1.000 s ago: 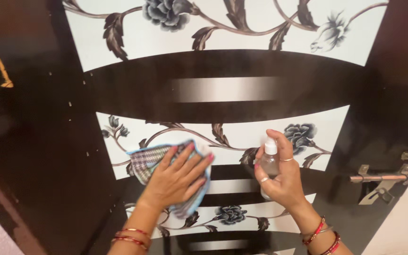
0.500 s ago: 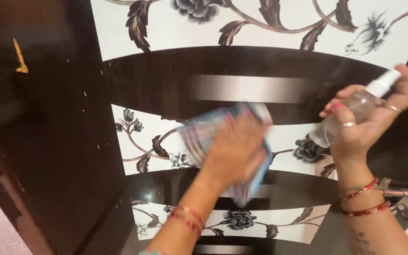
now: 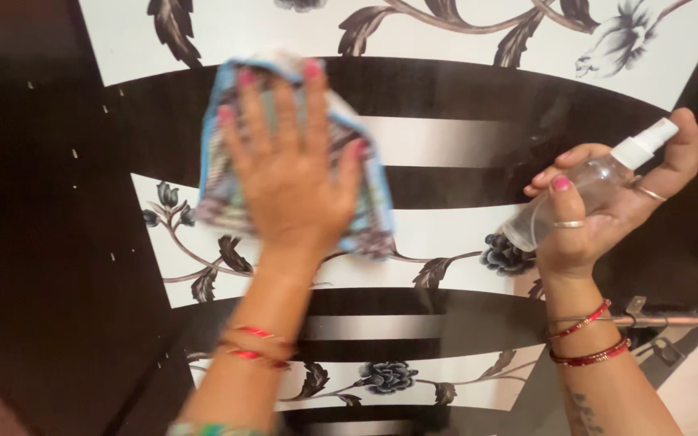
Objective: The person sprays a liquid from a small bottle onto a dark brown door with white floral panels and wipes the surface with a blue and white cloth. The person repeatedly sprays and wipes the same areas in a circular motion.
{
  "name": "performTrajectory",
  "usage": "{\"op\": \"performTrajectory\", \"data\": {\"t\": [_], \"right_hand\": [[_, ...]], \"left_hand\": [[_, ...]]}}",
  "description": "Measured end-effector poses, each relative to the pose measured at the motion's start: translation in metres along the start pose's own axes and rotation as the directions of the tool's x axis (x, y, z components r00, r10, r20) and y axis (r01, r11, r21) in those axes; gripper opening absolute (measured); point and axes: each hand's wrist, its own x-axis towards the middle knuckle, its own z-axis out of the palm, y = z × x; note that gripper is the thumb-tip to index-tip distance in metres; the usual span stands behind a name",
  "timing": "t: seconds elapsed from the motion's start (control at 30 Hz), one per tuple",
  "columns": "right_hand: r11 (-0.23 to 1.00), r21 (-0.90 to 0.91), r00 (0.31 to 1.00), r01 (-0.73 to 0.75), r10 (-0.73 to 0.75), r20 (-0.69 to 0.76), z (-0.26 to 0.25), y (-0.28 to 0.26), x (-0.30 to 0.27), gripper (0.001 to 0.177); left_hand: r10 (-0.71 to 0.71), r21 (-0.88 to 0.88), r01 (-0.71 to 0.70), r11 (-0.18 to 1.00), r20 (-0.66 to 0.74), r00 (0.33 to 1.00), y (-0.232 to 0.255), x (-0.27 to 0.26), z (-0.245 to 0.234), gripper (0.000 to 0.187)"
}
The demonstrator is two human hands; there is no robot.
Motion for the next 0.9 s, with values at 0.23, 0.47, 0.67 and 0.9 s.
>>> {"op": "performTrajectory", "data": {"t": [0.23,0.47,0.67,0.9], "right_hand": [[0.998,-0.021,0.997,-0.061,0.061,0.042,0.0,-0.007,0.003,0.086],[0.999,-0.011,0.999,-0.042,0.042,0.027,0.009,-0.015,0.006,0.085],[0.999,0.036,0.999,-0.034,0.035,-0.013,0.016,-0.019,0.007,0.082],[0.993,-0.08,0.994,-0.085,0.091,0.065,0.007,-0.022,0.009,0.078]], "left_hand": [[0.597,-0.177,-0.572,0.801,0.298,0.745,0.097,-0.107,0.016,0.078],[0.791,-0.238,-0.755,0.611,0.236,0.565,0.018,-0.088,-0.005,0.06],[0.203,-0.091,-0.203,0.975,-0.001,0.979,0.045,0.031,0.017,0.071],[0.577,-0.276,-0.509,0.815,0.313,0.754,0.115,-0.076,0.02,0.082]]}}
